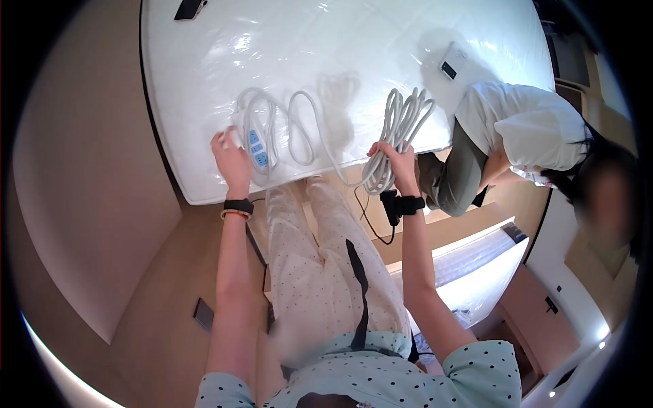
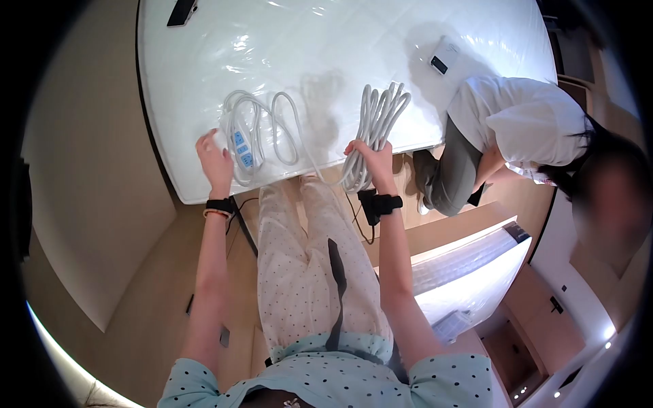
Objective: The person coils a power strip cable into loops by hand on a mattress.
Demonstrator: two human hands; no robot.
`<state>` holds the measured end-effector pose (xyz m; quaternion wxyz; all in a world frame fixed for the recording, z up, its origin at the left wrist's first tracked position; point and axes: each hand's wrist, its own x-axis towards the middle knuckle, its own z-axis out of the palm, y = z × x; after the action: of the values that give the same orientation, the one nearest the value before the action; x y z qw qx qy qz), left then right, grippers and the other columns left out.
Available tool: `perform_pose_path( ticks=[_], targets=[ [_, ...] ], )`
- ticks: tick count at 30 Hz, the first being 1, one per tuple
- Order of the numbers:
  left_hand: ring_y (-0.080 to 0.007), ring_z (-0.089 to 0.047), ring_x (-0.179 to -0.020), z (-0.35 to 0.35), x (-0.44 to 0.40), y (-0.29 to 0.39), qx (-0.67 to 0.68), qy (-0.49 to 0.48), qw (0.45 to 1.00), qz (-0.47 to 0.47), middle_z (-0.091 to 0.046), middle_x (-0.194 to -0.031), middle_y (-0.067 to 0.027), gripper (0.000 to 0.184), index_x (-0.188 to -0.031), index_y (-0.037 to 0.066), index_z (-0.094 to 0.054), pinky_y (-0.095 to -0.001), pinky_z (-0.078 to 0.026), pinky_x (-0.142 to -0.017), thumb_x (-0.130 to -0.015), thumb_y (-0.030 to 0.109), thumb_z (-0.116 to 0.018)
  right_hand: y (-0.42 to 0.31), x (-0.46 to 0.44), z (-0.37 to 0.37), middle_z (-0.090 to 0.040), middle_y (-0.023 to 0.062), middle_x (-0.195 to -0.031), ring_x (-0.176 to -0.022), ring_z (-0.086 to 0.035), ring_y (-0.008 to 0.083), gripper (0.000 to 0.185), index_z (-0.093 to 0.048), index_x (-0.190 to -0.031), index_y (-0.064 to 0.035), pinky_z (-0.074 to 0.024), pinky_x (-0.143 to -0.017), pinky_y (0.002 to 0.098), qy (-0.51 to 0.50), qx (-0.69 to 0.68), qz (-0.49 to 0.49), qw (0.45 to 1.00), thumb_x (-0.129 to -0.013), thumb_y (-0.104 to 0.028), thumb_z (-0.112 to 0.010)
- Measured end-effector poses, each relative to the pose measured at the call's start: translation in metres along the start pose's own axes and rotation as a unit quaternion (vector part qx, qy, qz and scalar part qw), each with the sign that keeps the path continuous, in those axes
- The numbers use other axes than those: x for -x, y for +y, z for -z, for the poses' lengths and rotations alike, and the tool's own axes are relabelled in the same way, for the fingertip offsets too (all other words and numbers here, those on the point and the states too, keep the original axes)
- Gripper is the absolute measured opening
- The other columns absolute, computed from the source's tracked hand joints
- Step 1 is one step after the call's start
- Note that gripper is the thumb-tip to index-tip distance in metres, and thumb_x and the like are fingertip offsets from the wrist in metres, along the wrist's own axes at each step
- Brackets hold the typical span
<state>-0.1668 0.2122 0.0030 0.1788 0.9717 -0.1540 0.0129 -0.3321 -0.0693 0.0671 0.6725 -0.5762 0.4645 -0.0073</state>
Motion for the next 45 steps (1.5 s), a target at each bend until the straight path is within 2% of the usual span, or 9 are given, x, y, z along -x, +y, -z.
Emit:
perform_pose_path(
  ticks=[6,9,12,15,24,30,36,40,45],
  targets=[
    [-0.0282,-0.053,-0.105,-0.036,0.008,0.033,-0.014,-0.194,0.800,-0.568,-0.057,-0.105,-0.0226,0.022,-0.095,0.003,-0.060,-0.0398,-0.037,-0.097,-0.076,0.011,-0.054,0.004,0.005,-0.010,-0.062,0.0042,-0.063,-0.058,-0.056,0.0105,0.014,-0.063,-0.067,0.0012,-0.0432,-0.055,0.0246,0.001,-0.013,-0.010,1.000,-0.071,-0.013,-0.061],
    [-0.0297,-0.060,-0.089,-0.050,0.008,0.048,-0.156,-0.465,0.810,-0.321,-0.063,-0.090,-0.0203,0.017,-0.082,0.002,-0.062,-0.0386,-0.039,-0.093,-0.072,0.013,-0.054,0.001,0.006,-0.013,-0.062,0.0044,-0.063,-0.058,-0.056,0.0103,0.014,-0.062,-0.066,0.0015,-0.0432,-0.056,0.0241,-0.008,-0.039,-0.001,0.999,-0.071,-0.012,-0.061],
    [-0.0271,-0.063,-0.068,-0.073,0.014,0.052,-0.114,-0.334,0.923,-0.155,-0.065,-0.070,-0.0119,0.018,-0.081,0.004,-0.060,-0.0358,-0.041,-0.087,-0.072,0.018,-0.056,0.003,0.002,-0.011,-0.062,0.0047,-0.063,-0.057,-0.056,0.0101,0.014,-0.062,-0.066,0.0014,-0.0433,-0.055,0.0238,-0.007,-0.030,-0.005,1.000,-0.071,-0.012,-0.061],
    [-0.0267,-0.063,-0.075,-0.096,0.015,0.059,-0.090,-0.270,0.957,-0.055,-0.065,-0.077,-0.0152,0.028,-0.083,0.003,-0.058,-0.0368,-0.042,-0.079,-0.074,0.030,-0.057,0.002,0.002,-0.009,-0.062,0.0047,-0.062,-0.057,-0.056,0.0102,0.014,-0.062,-0.066,0.0014,-0.0433,-0.055,0.0239,-0.003,-0.027,-0.013,1.000,-0.070,-0.012,-0.061],
    [-0.0360,-0.054,-0.104,-0.111,-0.004,0.083,0.105,-0.284,0.922,0.243,-0.057,-0.107,-0.0245,0.078,-0.115,-0.007,-0.047,-0.0435,-0.036,-0.093,-0.073,0.058,-0.057,0.007,-0.001,-0.009,-0.061,0.0046,-0.063,-0.056,-0.055,0.0111,0.014,-0.061,-0.066,0.0010,-0.0432,-0.055,0.0245,0.005,-0.060,-0.023,0.998,-0.067,-0.012,-0.064],
    [-0.0368,-0.053,-0.105,-0.094,0.012,0.108,-0.048,-0.289,0.950,0.112,-0.054,-0.112,-0.0267,0.090,-0.115,-0.008,-0.047,-0.0394,-0.038,-0.093,-0.059,0.059,-0.069,0.010,-0.001,-0.015,-0.060,0.0044,-0.062,-0.055,-0.054,0.0111,0.015,-0.060,-0.068,0.0015,-0.0431,-0.055,0.0247,-0.007,-0.053,-0.034,0.998,-0.065,-0.013,-0.065],
    [-0.0224,-0.057,-0.088,-0.151,0.002,0.044,0.310,-0.397,0.831,0.236,-0.059,-0.091,-0.0119,0.048,-0.091,0.000,-0.051,-0.0345,-0.045,-0.074,-0.062,0.035,-0.067,0.009,-0.001,-0.017,-0.060,0.0043,-0.062,-0.057,-0.054,0.0109,0.017,-0.060,-0.068,0.0011,-0.0424,-0.055,0.0247,-0.030,0.006,-0.022,0.999,-0.063,-0.014,-0.066],
    [-0.0176,-0.059,-0.074,-0.078,-0.003,0.065,0.505,-0.395,0.719,0.268,-0.059,-0.086,-0.0048,0.035,-0.105,0.004,-0.047,-0.0318,-0.045,-0.070,-0.071,0.013,-0.053,0.003,-0.004,-0.021,-0.061,0.0047,-0.063,-0.057,-0.055,0.0114,0.017,-0.060,-0.071,0.0020,-0.0432,-0.055,0.0248,-0.046,0.032,-0.015,0.998,-0.063,-0.013,-0.065],
    [-0.0162,-0.058,-0.066,-0.038,0.001,0.077,0.504,-0.491,0.688,0.177,-0.057,-0.099,-0.0087,0.039,-0.111,0.004,-0.046,-0.0303,-0.044,-0.069,-0.073,0.014,-0.050,0.009,-0.012,-0.028,-0.063,0.0071,-0.067,-0.060,-0.059,0.0122,0.021,-0.060,-0.080,0.0043,-0.0467,-0.060,0.0257,-0.067,0.054,0.013,0.996,-0.068,-0.012,-0.065]
  ],
)
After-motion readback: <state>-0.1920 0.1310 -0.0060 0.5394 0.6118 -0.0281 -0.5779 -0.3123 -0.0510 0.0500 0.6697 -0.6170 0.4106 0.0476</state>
